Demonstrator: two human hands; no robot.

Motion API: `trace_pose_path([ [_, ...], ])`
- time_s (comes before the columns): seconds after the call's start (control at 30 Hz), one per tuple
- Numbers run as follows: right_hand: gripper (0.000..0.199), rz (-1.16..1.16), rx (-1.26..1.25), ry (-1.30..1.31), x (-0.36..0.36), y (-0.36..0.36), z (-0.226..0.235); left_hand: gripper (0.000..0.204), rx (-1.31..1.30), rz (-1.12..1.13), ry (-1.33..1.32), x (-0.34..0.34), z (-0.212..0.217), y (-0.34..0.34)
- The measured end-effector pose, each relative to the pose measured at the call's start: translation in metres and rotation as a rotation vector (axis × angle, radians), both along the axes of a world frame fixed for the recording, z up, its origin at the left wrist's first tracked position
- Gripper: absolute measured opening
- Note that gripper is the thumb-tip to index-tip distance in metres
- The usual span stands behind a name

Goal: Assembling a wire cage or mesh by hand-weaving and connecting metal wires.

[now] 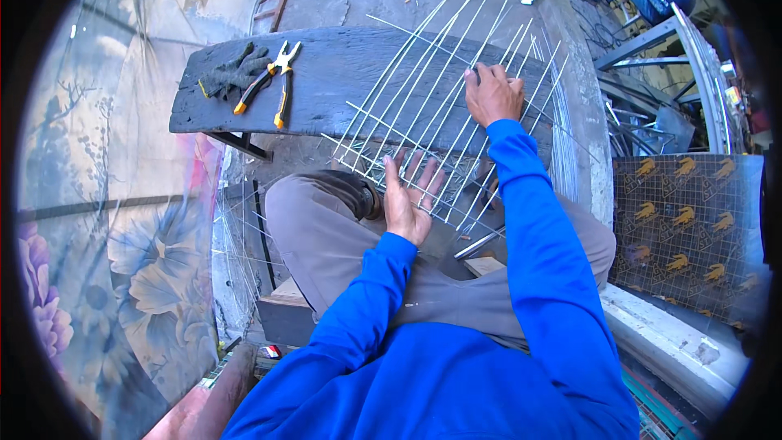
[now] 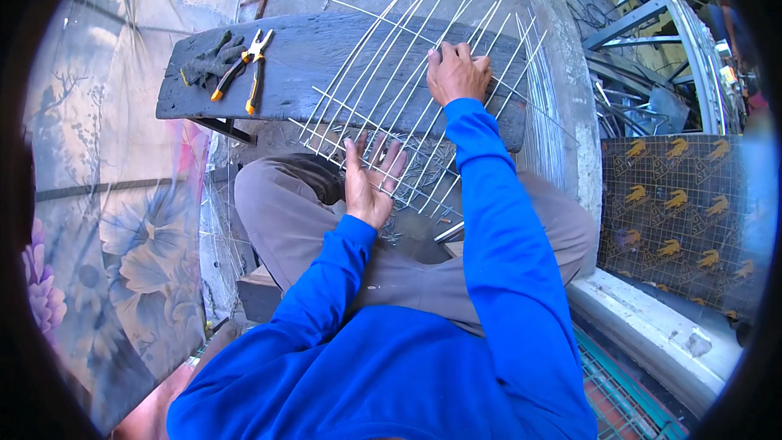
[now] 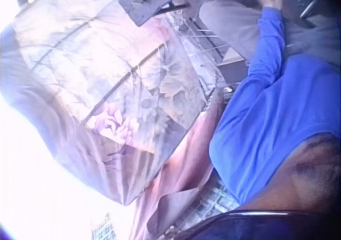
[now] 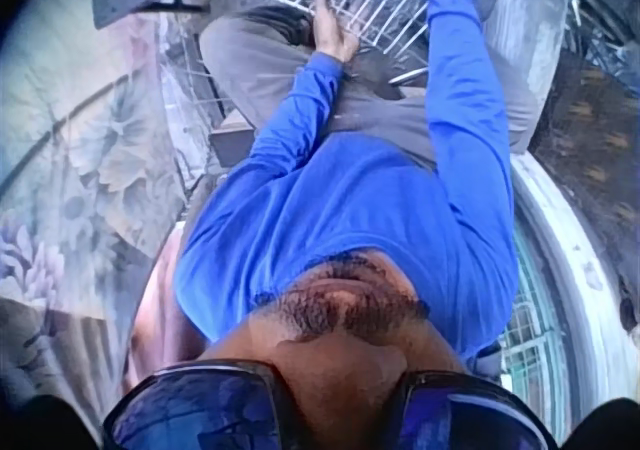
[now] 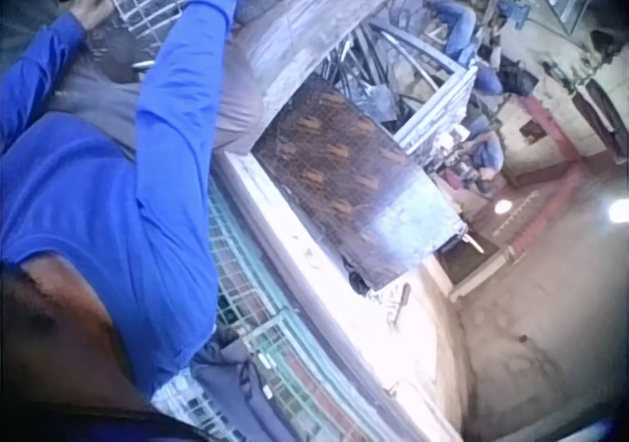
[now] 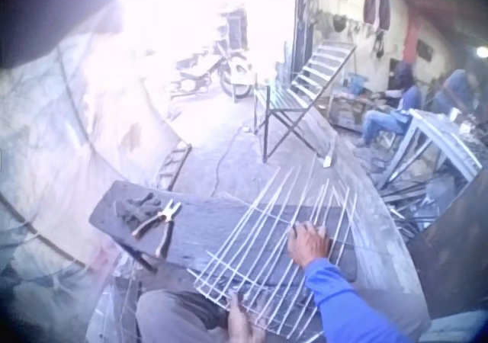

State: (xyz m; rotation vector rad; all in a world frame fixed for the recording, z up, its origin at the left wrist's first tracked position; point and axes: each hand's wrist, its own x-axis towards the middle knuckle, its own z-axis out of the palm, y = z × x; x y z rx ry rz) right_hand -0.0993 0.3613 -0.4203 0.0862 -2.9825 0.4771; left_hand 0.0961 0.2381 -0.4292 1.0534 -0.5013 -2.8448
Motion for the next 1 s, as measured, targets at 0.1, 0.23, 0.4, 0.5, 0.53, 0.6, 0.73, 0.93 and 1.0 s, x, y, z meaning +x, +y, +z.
trace_pose_path([
  [0.1, 0.050, -0.034, 0.029, -0.006, 0.000, -0.007, -0.004, 0.066, 0.010, 0.014, 0.023, -0.001, -0.002, 0.005],
  [0.23, 0.056, -0.023, 0.087, 0.057, 0.019, -0.013, -0.003, 0.069, 0.018, 0.000, 0.028, 0.001, -0.002, 0.007],
  [0.4, 0.057, 0.040, 0.074, 0.042, 0.035, -0.011, 0.000, 0.071, 0.026, -0.043, 0.043, 0.004, -0.001, 0.008],
  [0.5, 0.059, 0.023, 0.084, 0.003, 0.054, -0.017, 0.005, 0.070, 0.024, -0.039, 0.030, 0.004, 0.004, 0.014],
  [0.53, 0.060, 0.008, 0.085, 0.008, 0.060, -0.020, 0.006, 0.070, 0.014, -0.032, 0.022, 0.004, 0.005, 0.015],
  [0.6, 0.059, 0.016, 0.062, 0.051, 0.062, -0.018, 0.004, 0.070, 0.006, -0.029, 0.025, 0.004, 0.004, 0.015],
  [0.73, 0.052, 0.134, -0.039, 0.132, 0.074, -0.013, -0.008, 0.070, 0.004, -0.036, 0.022, 0.004, 0.003, 0.014],
  [0.93, 0.048, 0.085, 0.061, 0.088, 0.072, -0.011, 0.006, 0.068, 0.075, -0.040, 0.058, 0.007, -0.005, 0.017],
  [1.0, 0.051, 0.017, 0.109, 0.264, 0.070, -0.023, 0.007, 0.067, 0.072, -0.038, 0.056, 0.008, -0.009, 0.019],
])
